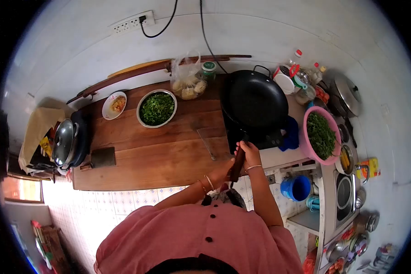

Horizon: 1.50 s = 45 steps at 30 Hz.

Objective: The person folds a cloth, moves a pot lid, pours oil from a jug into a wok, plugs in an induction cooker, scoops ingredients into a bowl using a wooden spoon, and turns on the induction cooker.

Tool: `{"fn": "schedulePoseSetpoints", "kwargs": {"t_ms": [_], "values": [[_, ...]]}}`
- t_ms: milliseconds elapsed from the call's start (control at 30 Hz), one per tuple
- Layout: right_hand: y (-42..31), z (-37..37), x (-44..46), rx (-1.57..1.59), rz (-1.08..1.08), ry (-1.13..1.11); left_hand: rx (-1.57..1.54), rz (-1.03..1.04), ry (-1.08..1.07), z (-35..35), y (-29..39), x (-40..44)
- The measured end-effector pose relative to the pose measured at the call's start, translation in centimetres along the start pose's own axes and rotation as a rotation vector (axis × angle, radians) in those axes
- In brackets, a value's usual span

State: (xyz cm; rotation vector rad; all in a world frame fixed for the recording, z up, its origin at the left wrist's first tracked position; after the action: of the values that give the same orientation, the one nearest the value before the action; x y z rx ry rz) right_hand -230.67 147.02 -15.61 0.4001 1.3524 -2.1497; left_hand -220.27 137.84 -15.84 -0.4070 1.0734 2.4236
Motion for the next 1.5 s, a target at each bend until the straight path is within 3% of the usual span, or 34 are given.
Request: {"fn": "schedulePoseSetpoints", "kwargs": {"t_ms": [267,367,467,533,633,867,933,967,1033,1267,1367,1433,1500], "values": [[0.2,1.0,0.4,-0.115,-0.004,-0.112,0.108,0.142,0.111,-1.1,0.9,1.5],[-0.2,0.4,0.5,-0.259,0.094,-0.136,0.126,0.116,0.105,-1.6,1.3,1.4],[0.0,-1.8,2.1,-0.255,0.073,-0.238,0.149,0.095,0.243,-1.4,1.7,0.3],[-2.5,-2.1,0.8,-0.291,-0.032,-0.244,0.202,0.098,0.274,-1.7,1.9,0.0],[-5.6,-3.9,0.9,-0.253,0.111,-0.272,0.342,0.085,0.244,-3.4,1.6,0.7],[-18.3,-12.1,7.0,0.052,-0.184,-0.056,0.55,0.081,0.294,-4.3,2.4,1.8],[-20.7,-14.3,10.1,0.055,-0.188,-0.053,0.959,0.246,0.373,-4.1,3.6,2.5],[-21.7,-15.3,11.7,0.064,-0.207,-0.028,0.953,0.246,0.386,-3.8,3.6,2.9],[-23.3,-16.5,14.5,0.062,-0.216,-0.021,0.922,0.446,0.425,-2.5,4.5,3.2],[-25.3,-18.5,23.5,0.095,-0.158,0.115,0.817,0.581,0.603,-1.0,6.9,6.3],[-25.2,-19.0,25.6,0.128,-0.094,0.148,1.052,0.686,0.785,2.0,9.5,8.8],[-25.2,-18.5,25.9,0.15,-0.093,0.195,0.828,0.802,0.709,4.8,11.2,11.7],[-24.8,-19.5,27.8,0.148,-0.06,0.195,0.437,0.67,0.512,5.7,11.6,16.6]]}}
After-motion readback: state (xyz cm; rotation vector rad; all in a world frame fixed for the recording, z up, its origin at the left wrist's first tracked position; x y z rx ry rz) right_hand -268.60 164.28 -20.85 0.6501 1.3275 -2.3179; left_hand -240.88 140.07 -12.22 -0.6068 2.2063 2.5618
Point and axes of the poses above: each hand's wrist, its own x-axis towards the middle knuckle, its own z-axis out of the palm, y = z × x, the point moved 4 cm from there along x, towards the middle knuckle, and after that the axes turned 4 degrees about z, right-handed, at the moved point
